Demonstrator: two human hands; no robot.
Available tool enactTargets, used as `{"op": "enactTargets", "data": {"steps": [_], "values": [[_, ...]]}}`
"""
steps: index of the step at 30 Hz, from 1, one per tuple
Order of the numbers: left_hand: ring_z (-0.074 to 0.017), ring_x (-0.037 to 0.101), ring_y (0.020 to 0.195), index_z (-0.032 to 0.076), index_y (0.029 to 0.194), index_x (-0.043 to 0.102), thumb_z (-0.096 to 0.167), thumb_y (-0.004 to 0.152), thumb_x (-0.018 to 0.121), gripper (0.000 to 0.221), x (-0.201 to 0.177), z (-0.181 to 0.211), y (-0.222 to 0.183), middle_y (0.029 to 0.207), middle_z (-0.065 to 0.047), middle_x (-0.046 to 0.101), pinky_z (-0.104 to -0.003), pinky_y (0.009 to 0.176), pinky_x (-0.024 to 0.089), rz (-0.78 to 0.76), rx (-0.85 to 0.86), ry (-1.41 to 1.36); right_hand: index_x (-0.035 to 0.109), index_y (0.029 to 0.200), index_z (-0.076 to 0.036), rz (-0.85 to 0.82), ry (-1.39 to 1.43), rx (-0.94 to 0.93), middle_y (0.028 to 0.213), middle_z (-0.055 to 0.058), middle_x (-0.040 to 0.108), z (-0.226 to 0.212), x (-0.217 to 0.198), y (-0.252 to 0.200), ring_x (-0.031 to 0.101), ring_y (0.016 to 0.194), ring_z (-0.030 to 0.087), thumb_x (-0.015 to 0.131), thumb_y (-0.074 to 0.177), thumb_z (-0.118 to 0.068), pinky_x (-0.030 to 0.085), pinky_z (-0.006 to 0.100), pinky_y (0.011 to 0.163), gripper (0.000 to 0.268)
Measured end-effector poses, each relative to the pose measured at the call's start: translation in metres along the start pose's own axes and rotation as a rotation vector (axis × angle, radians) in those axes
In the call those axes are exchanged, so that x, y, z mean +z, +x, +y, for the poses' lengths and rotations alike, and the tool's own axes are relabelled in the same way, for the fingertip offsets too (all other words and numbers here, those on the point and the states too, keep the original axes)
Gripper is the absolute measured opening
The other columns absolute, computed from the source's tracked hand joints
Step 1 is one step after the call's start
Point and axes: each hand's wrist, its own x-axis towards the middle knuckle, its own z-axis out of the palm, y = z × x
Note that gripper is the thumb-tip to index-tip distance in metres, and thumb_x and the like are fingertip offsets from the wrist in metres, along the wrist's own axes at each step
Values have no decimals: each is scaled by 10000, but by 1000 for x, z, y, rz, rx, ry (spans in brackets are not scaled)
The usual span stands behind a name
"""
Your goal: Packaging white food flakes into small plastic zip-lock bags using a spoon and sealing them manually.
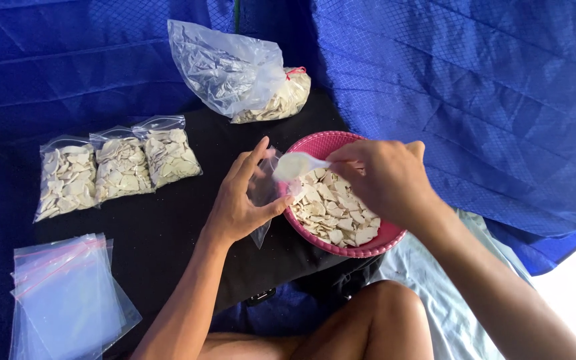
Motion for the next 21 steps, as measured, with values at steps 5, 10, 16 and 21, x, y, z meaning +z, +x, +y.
{"op": "enactTargets", "data": {"steps": [5,10,16,21], "values": [[-304,665,1000,126,1561,409,391,759,850,953,0,0,1,1328,-157,633,-424,760,547,46,43,-41,764,1048,-360,126,-137,-91,954,-100,774,4,-17,-12,717,950,232,643,936,-325,325,430,817,168],[-316,659,1071,120,1586,359,384,823,824,932,-9,15,4,1376,-157,603,-429,823,555,131,91,-137,762,1032,-337,24,-184,170,1063,-68,782,42,-19,-8,704,1102,297,609,959,-351,504,462,880,170],[-334,683,1050,45,1570,359,354,805,849,960,0,16,5,1359,-198,595,-430,847,596,127,214,-46,723,913,-337,108,-761,45,859,-113,729,104,42,-2,703,891,209,563,912,-225,329,527,863,195],[-348,691,994,25,1571,347,341,803,846,968,3,11,4,1324,-221,599,-447,808,608,108,253,2,729,811,-274,31,-583,-64,786,-98,715,102,73,9,650,789,211,546,877,-118,304,495,840,250]]}}
